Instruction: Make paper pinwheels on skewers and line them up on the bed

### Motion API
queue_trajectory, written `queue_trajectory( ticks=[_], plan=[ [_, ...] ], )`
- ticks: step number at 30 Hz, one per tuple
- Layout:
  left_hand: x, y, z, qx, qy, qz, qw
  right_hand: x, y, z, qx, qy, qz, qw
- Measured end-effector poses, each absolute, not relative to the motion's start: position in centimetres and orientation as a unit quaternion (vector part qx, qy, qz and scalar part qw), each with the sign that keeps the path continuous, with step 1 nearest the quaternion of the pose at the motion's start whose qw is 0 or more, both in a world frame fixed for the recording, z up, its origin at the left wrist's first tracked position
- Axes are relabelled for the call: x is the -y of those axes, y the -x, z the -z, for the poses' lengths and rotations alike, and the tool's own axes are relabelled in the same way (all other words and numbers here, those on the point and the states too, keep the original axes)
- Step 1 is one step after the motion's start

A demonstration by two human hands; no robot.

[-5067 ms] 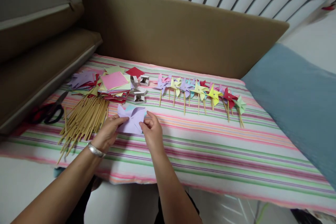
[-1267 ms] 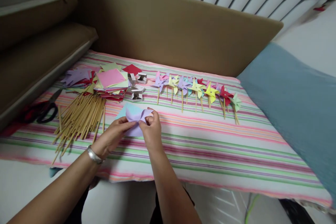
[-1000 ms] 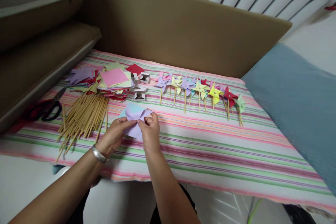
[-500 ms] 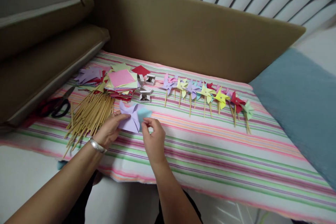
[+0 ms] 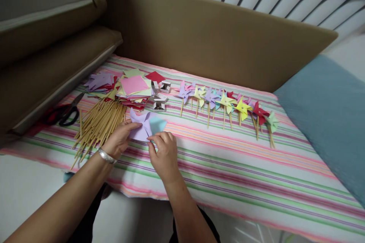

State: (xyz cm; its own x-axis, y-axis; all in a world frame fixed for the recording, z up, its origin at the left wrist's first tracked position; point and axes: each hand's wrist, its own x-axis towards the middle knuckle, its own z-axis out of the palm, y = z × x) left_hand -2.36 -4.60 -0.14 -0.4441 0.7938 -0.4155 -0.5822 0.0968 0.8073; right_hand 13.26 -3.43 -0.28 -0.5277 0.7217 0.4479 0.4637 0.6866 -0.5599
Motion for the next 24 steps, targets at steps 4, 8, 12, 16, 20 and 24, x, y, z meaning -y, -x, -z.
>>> queue_trajectory(
  ticks=[4,8,12,16,20,24],
  plan=[
    [4.7,2.4,0.5,-0.538,-0.119,-0.659,0.512,3.5,-13.3,0.3,0.852,0.352,-0.186,0.339],
    [4.8,2.2,0.9,-0.556,-0.147,-0.644,0.504,3.5,-13.4,0.2,0.850,0.356,-0.184,0.343],
    [4.8,1.7,1.3,-0.573,-0.187,-0.623,0.499,3.1,-13.5,0.0,0.837,0.356,-0.180,0.374],
    [4.9,1.0,1.3,-0.589,-0.241,-0.592,0.495,2.5,-13.6,0.4,0.824,0.368,-0.183,0.390],
    [5.0,0.6,1.1,-0.595,-0.286,-0.564,0.496,2.1,-13.6,1.0,0.801,0.404,-0.217,0.385],
    [5.0,0.5,1.3,-0.591,-0.313,-0.540,0.510,2.0,-13.5,1.2,0.784,0.435,-0.239,0.373]
  ],
)
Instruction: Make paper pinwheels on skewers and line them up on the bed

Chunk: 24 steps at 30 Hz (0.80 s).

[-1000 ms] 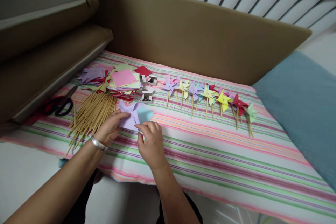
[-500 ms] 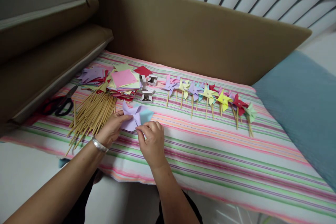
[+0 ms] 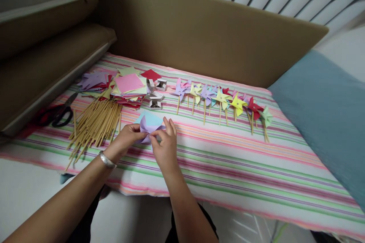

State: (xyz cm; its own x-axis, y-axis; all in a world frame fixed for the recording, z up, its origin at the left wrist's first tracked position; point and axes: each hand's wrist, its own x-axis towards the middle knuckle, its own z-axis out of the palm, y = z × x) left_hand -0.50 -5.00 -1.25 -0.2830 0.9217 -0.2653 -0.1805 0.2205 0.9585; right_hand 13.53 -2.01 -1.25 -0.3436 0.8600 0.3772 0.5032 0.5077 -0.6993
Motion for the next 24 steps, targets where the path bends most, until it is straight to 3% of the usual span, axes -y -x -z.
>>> queue_trajectory(
  ticks=[24],
  plan=[
    [5.25,0.67,0.66,-0.579,-0.305,-0.521,0.548,1.47,-12.98,1.51,0.760,0.456,-0.261,0.382]
  ],
)
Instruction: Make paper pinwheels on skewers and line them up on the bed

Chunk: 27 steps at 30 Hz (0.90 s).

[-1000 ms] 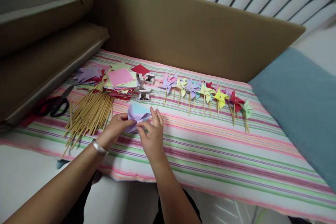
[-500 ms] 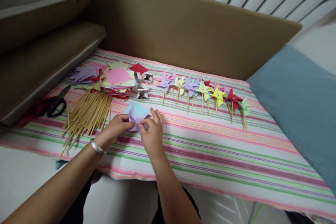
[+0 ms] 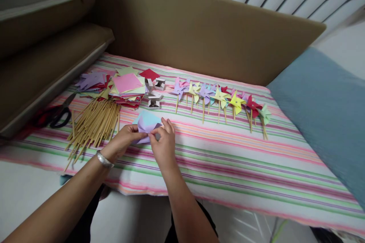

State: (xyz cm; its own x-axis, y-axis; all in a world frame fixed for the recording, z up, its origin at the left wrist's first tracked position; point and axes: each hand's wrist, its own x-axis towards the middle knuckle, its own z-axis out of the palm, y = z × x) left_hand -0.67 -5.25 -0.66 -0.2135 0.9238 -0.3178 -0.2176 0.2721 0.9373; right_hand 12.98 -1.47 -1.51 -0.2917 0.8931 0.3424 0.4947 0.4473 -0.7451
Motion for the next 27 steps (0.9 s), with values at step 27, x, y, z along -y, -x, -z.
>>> queue_trajectory(
  ticks=[27],
  plan=[
    [5.5,-1.1,0.4,-0.509,-0.255,-0.590,0.573,1.1,-13.7,0.4,0.460,0.443,-0.685,0.351]
  ],
)
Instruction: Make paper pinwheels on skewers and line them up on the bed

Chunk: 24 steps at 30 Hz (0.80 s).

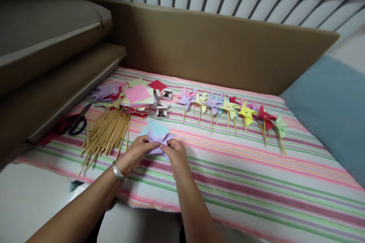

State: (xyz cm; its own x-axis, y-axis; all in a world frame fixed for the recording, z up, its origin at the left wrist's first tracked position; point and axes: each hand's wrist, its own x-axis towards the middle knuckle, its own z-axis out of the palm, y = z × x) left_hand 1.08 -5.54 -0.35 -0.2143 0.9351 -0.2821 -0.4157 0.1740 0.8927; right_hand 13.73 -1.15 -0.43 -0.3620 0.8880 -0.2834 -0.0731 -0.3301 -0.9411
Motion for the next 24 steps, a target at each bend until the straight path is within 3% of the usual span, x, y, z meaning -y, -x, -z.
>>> queue_trajectory(
  ticks=[8,12,17,24],
  plan=[
    [5.6,0.3,-0.7,-0.491,-0.247,-0.592,0.590,1.4,-14.0,-0.8,0.474,0.401,-0.696,0.360],
    [6.2,4.5,-2.9,-0.489,-0.191,-0.694,0.492,1.2,-13.3,-0.5,0.494,0.421,-0.653,0.390],
    [7.6,10.5,-4.8,-0.424,-0.034,-0.836,0.347,1.8,-10.2,0.4,0.581,0.444,-0.594,0.334],
    [8.1,12.7,-4.4,-0.390,0.061,-0.863,0.315,1.8,-7.5,0.3,0.616,0.454,-0.562,0.314]
  ],
)
